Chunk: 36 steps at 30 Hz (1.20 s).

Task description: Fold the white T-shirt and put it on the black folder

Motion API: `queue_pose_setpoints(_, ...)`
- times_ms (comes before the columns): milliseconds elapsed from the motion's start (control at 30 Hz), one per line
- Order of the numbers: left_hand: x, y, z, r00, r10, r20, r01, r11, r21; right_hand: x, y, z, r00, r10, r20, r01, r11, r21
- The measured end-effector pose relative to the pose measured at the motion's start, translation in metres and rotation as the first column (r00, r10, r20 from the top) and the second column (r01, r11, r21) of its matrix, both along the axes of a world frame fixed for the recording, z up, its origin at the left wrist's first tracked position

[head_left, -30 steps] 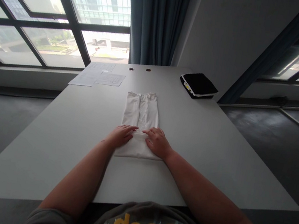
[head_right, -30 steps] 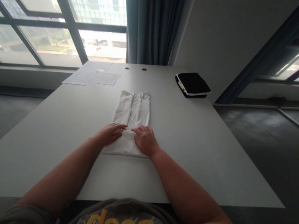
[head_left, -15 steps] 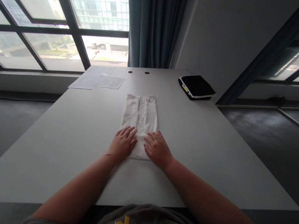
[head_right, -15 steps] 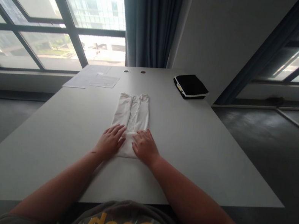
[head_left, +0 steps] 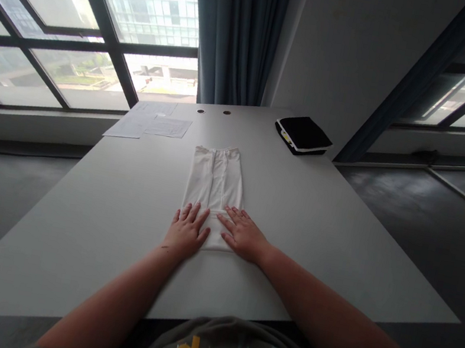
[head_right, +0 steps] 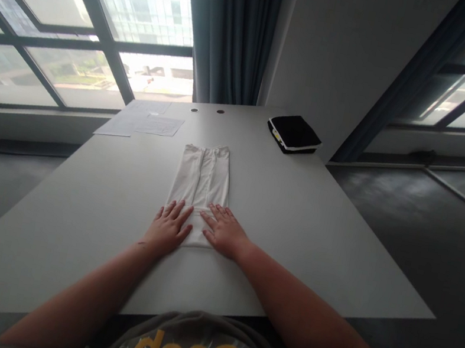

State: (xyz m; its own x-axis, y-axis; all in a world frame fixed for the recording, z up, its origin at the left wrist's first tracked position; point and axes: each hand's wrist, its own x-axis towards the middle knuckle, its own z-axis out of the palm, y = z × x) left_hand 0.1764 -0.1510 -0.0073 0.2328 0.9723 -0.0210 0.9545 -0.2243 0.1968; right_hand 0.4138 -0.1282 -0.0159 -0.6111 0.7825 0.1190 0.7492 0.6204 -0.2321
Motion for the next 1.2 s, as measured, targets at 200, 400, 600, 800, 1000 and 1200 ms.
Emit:
queue_pose_setpoints(200,-0.005,-0.014,-0.003,1.0,-0.022,0.0,0.022,1.0,0.006,0.003,-0.014,0.01,1.0,0.016,0.023,-0.015,0.999,-0.051)
queue_pose_setpoints(400,-0.008,-0.038,-0.01,1.0,-0.018,0.001,0.018,0.999,0.042,0.007,-0.035,0.007,0.998,0.056,0.009,-0.055,0.995,-0.089)
queue_pose_setpoints(600,-0.008,-0.059,-0.01,0.999,0.019,-0.039,-0.017,0.999,0.047,0.013,-0.048,0.008,0.995,0.093,0.035,-0.087,0.985,-0.146)
queue_pose_setpoints(800,-0.033,-0.059,-0.015,0.997,0.043,-0.063,-0.04,0.998,0.052,0.027,-0.046,0.008,0.996,-0.009,0.093,0.024,0.988,-0.155)
queue_pose_setpoints(1000,-0.071,-0.053,-0.016,0.986,-0.156,-0.053,0.16,0.983,0.085,0.053,-0.044,-0.006,0.984,-0.135,0.119,0.148,0.983,-0.107)
queue_pose_setpoints(1200,-0.079,-0.052,-0.019,0.98,-0.187,-0.071,0.194,0.973,0.123,0.06,-0.047,-0.014,0.986,-0.129,0.106,0.138,0.987,-0.083)
